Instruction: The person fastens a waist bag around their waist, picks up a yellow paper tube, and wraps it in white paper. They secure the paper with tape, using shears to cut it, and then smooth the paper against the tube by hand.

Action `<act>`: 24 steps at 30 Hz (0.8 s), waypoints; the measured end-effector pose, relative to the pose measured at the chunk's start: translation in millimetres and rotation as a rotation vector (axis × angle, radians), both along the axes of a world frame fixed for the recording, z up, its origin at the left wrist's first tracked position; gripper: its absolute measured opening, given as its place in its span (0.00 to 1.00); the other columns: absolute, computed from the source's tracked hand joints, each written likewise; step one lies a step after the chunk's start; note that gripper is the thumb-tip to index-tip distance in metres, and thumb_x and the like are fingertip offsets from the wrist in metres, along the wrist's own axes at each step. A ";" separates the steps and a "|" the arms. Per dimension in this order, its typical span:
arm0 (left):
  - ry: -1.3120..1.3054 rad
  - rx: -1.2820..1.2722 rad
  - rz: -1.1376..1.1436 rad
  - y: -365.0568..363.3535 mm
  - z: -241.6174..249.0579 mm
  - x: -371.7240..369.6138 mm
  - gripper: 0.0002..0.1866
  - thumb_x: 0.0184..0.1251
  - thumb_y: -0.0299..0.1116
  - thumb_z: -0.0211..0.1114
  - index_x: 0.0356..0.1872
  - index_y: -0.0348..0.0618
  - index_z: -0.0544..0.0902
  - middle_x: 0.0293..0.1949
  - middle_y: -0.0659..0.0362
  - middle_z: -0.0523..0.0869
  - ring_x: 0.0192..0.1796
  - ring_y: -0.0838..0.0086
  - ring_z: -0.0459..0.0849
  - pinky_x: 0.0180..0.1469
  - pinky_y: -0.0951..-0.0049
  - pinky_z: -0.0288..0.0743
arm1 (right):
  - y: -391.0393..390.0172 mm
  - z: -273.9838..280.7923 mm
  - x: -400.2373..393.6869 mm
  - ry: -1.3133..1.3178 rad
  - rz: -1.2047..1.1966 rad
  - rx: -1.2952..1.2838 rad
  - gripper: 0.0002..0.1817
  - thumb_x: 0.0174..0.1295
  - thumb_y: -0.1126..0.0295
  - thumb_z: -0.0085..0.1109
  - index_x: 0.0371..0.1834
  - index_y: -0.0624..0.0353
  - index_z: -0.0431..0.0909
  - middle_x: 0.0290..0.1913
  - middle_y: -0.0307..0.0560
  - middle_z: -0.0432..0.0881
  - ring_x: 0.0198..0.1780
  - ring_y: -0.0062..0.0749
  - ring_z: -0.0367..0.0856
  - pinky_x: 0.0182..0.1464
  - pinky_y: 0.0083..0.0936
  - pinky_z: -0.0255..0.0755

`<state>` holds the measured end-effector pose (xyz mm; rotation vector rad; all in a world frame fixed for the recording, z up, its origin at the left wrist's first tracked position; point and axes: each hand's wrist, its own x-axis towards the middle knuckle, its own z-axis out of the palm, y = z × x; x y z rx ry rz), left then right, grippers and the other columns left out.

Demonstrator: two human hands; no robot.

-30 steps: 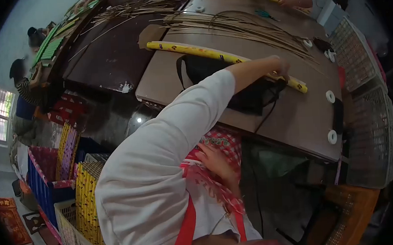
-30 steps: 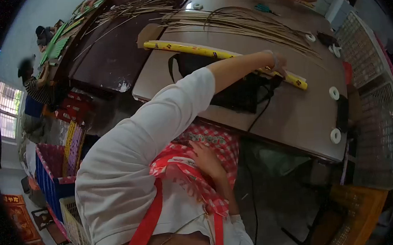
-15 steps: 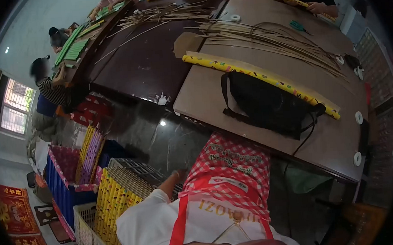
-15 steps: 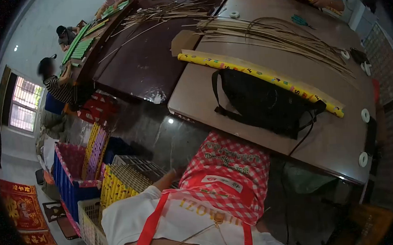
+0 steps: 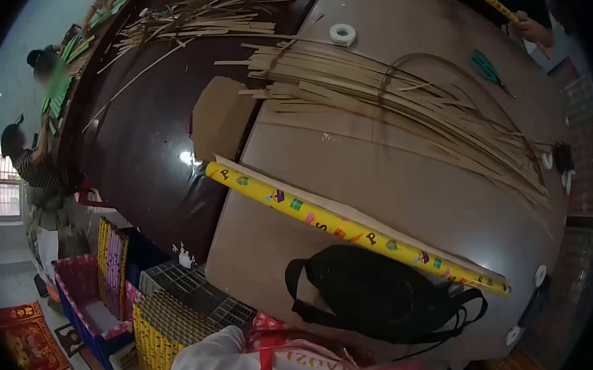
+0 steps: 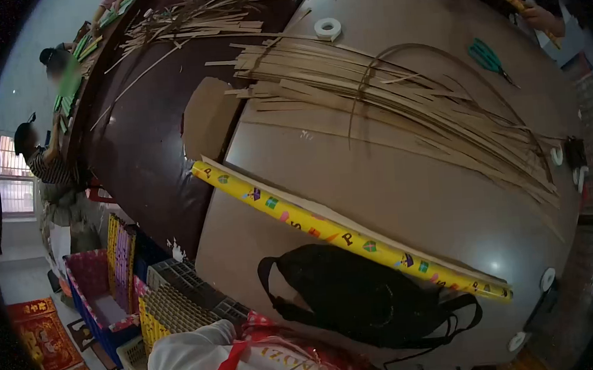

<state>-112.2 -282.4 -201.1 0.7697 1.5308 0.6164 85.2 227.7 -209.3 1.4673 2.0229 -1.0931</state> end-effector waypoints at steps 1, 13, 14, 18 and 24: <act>0.009 -0.022 -0.005 0.1 1.2 2.9 0.28 0.65 0.39 0.48 0.66 0.43 0.57 0.69 0.58 0.58 0.67 0.67 0.60 0.65 0.70 0.56 | 3.3 2.2 -1.2 -0.017 0.029 -0.038 0.18 0.65 0.57 0.45 0.42 0.60 0.79 0.37 0.59 0.80 0.40 0.51 0.78 0.42 0.38 0.70; 0.259 -0.069 -0.030 14.5 -21.1 4.8 0.27 0.66 0.37 0.45 0.65 0.41 0.57 0.69 0.58 0.58 0.67 0.67 0.60 0.65 0.72 0.57 | 33.0 45.3 -22.2 -0.080 0.417 -0.265 0.18 0.65 0.57 0.45 0.41 0.60 0.79 0.36 0.59 0.80 0.40 0.51 0.78 0.41 0.38 0.70; 0.269 -0.085 -0.031 27.4 -30.1 3.1 0.27 0.67 0.37 0.45 0.65 0.41 0.57 0.69 0.58 0.58 0.67 0.67 0.60 0.65 0.72 0.57 | 23.5 52.6 -15.1 -0.094 0.452 -0.295 0.18 0.65 0.57 0.45 0.41 0.60 0.79 0.36 0.59 0.80 0.40 0.51 0.78 0.41 0.38 0.70; 0.366 -0.052 -0.031 20.9 -29.8 19.8 0.26 0.67 0.37 0.44 0.65 0.40 0.57 0.69 0.58 0.58 0.67 0.67 0.60 0.65 0.72 0.57 | 11.7 73.0 -9.8 -0.097 0.574 -0.303 0.18 0.65 0.57 0.45 0.41 0.60 0.79 0.36 0.59 0.80 0.39 0.51 0.78 0.41 0.38 0.70; 0.387 -0.418 0.201 142.1 38.9 -33.3 0.26 0.61 0.36 0.54 0.62 0.44 0.65 0.58 0.56 0.72 0.57 0.60 0.72 0.58 0.69 0.66 | -25.5 87.4 20.4 -0.139 0.683 -0.306 0.18 0.65 0.57 0.45 0.40 0.60 0.79 0.35 0.58 0.80 0.39 0.51 0.78 0.40 0.38 0.70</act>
